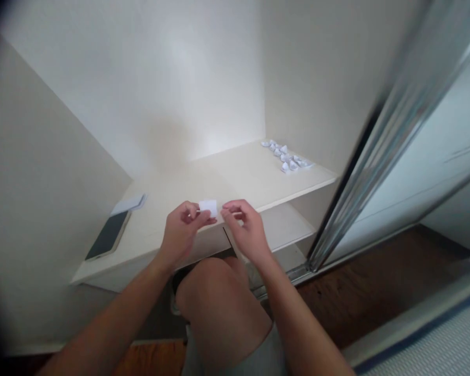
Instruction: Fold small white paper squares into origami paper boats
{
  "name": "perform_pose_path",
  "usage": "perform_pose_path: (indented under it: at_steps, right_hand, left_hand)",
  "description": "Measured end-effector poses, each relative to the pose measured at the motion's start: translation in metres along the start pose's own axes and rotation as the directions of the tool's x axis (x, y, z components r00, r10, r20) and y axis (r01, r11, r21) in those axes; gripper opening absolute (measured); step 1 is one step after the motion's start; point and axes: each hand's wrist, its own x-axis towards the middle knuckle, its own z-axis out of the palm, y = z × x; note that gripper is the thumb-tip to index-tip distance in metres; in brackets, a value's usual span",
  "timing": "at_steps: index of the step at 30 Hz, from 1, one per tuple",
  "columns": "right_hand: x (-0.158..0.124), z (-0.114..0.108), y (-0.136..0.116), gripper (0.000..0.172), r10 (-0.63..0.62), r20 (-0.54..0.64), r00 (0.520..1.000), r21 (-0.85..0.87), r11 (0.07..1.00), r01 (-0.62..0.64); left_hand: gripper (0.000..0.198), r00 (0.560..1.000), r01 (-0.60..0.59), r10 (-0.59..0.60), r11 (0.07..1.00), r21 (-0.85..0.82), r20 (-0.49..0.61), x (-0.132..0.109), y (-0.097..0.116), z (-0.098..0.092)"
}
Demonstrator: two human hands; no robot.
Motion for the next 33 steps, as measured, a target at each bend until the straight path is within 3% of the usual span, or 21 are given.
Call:
perform_pose_path:
  at_steps: [2,5,9,13,15,19,26,30,33]
  right_hand:
    - [-0.031,0.002,-0.021,0.012,-0.11,0.057,0.992,0.143,0.985,0.101]
    - [-0.054,-0.002,-0.041,0.021,-0.172,0.044,0.984,0.18,0.97,0.162]
    - [-0.058,-0.011,-0.047,0.028,-0.142,0.133,0.981,0.239,0.965,0.108]
    - [-0.063,-0.02,-0.049,0.032,-0.082,0.254,0.964,0.327,0.945,-0.006]
    - [-0.066,-0.026,-0.052,0.034,-0.073,0.301,0.951,0.352,0.935,-0.04]
    - [-0.069,-0.04,-0.057,0.035,-0.09,0.317,0.944,0.352,0.935,-0.029]
    - [-0.071,-0.056,-0.062,0.03,-0.063,0.277,0.959,0.232,0.973,-0.003]
    - [-0.071,-0.058,-0.066,0.028,-0.088,0.254,0.963,0.205,0.978,0.036]
    - [-0.071,-0.055,-0.069,0.03,-0.097,0.279,0.955,0.235,0.971,0.03]
  left_hand:
    - [0.043,0.998,-0.043,0.041,0.998,-0.038,-0.056,-0.03,0.008,0.005]
    - [0.033,0.995,-0.087,0.081,0.992,-0.093,-0.066,-0.061,0.021,0.008]
    - [0.025,0.998,-0.054,0.052,0.997,-0.046,-0.04,-0.084,0.031,0.005]
    - [0.018,0.993,-0.114,0.114,0.993,0.041,0.019,-0.099,0.032,0.001]
    - [0.014,0.986,-0.161,0.153,0.98,0.116,0.07,-0.104,0.033,0.0]
    - [0.027,0.981,-0.162,0.126,0.952,0.258,0.15,-0.108,0.04,0.006]
    - [0.029,0.989,-0.144,0.143,0.962,0.232,0.021,-0.104,0.053,0.024]
    - [0.025,0.984,-0.176,0.176,0.931,0.318,0.028,-0.104,0.059,0.02]
    - [0.02,0.99,-0.139,0.141,0.953,0.271,0.011,-0.106,0.061,0.016]
